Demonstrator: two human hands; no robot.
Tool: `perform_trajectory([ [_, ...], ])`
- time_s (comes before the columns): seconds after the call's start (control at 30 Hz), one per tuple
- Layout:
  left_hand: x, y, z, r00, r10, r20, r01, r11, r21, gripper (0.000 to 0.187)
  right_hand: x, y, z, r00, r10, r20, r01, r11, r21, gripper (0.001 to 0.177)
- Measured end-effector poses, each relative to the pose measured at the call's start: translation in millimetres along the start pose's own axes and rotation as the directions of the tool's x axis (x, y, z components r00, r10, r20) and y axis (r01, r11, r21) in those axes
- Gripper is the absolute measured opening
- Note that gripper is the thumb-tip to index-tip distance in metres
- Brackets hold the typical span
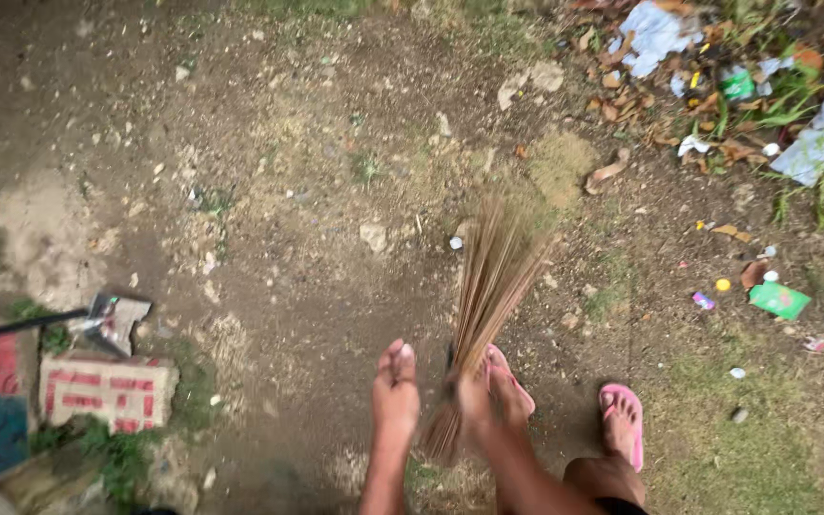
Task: The person sweeps trash and leaves from the ground into a pile using a broom.
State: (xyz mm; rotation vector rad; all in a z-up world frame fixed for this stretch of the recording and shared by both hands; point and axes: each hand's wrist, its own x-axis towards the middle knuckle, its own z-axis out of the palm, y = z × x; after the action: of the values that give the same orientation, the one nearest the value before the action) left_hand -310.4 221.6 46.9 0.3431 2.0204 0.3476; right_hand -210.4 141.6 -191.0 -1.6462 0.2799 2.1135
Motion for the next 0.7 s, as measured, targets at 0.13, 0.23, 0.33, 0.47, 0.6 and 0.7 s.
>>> perform_trajectory([
  [0.13,35,-10,15,0.938,0.344,-0.042,-0.346,0.924,-0.162,0.042,-55,52,3,0.979,-0.183,-0.084,0.170,0.975,-0.146,0.029],
  [0.23,49,-5,43,0.920,0.391,-0.030,-0.385,0.888,-0.251,0.041,-13,-54,-12,0.966,-0.166,0.199,0.187,0.978,-0.091,0.036],
  [0.33,51,-3,54,0.902,0.431,0.038,-0.408,0.876,-0.257,0.040,-10,-144,-40,0.903,-0.289,0.319,0.303,0.953,0.005,0.043],
  [0.47,59,11,75,0.891,0.453,0.017,-0.439,0.871,-0.219,0.042,-54,-152,-44,0.873,-0.391,0.290,0.364,0.920,0.143,0.038],
  [0.6,41,46,116,0.887,0.457,0.068,-0.420,0.858,-0.296,0.039,-105,-139,-23,0.994,-0.070,0.088,0.063,0.994,0.084,0.008],
  [0.7,15,91,143,0.929,0.362,0.082,-0.360,0.932,-0.033,0.039,-90,-208,-15,0.947,0.058,0.317,-0.094,0.991,0.100,0.024],
])
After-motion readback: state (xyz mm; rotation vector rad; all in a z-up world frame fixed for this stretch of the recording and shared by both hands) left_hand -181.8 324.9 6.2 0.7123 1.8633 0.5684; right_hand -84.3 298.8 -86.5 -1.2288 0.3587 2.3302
